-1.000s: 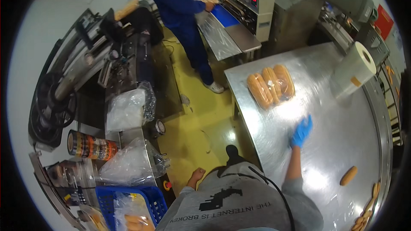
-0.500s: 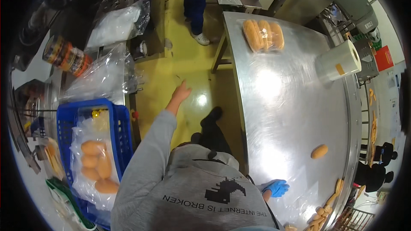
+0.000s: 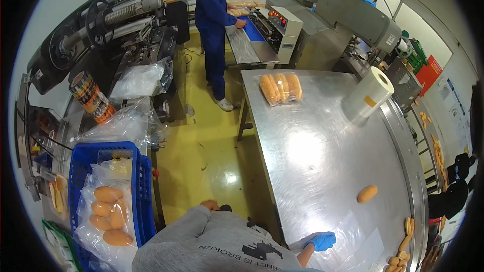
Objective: The person places long bread rolls into clear plastic bags on a stainless steel table. They use a handheld yellow heat sealer to close the bags and then stack the packaged rolls. The person also wipes the table surface with their gloved hands between batches.
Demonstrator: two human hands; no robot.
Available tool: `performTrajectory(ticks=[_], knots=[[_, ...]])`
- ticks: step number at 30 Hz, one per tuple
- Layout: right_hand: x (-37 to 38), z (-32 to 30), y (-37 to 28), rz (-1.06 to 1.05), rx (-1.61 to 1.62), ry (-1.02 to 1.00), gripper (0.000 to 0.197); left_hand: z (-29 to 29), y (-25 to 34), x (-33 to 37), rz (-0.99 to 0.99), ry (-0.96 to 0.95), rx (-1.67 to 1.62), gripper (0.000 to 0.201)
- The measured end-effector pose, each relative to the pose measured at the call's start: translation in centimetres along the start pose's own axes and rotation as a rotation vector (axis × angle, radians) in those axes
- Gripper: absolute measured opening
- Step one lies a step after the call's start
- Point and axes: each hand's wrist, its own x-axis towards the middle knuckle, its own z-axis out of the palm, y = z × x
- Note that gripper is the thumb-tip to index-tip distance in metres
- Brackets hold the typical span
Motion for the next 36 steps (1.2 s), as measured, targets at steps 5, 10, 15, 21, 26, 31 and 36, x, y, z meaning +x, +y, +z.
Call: performTrajectory(ticks=[5, 10, 15, 21, 26, 31, 36], knots=[[0.3, -0.2, 0.1, -0.095, -0.012, -0.036, 0.028, 0.8, -1.5, -2.0, -0.268, 0.325, -0.329, 0.043], [2.4, 0.7, 2.9, -0.218, 0.234, -0.137, 0.034, 3.5, -1.0, -1.7, -0.266, 0.554, -0.347, 0.040], [3.1, -3.7, 4.2, -0.260, 0.190, -0.090, 0.056, 10.3, 4.1, -2.1, -0.027, 0.175, -0.202, 0.043], [4.0, -1.4, 7.4, -0.322, 0.131, -0.214, 0.050, 12.9, 4.0, -2.8, -0.115, 0.154, -0.065, 0.040], [4.6, -0.7, 7.8, -0.400, 0.144, -0.182, 0.044, 15.2, 5.8, -3.8, -0.084, 0.223, -0.139, 0.038], [3.9, -2.6, 7.6, -0.475, 0.041, -0.250, 0.046, 18.0, 6.3, -5.3, -0.045, 0.285, -0.148, 0.037], [4.2, -1.8, 7.7, -0.514, 0.064, -0.262, 0.045, 17.5, 4.3, -5.0, -0.194, 0.258, -0.249, 0.036]])
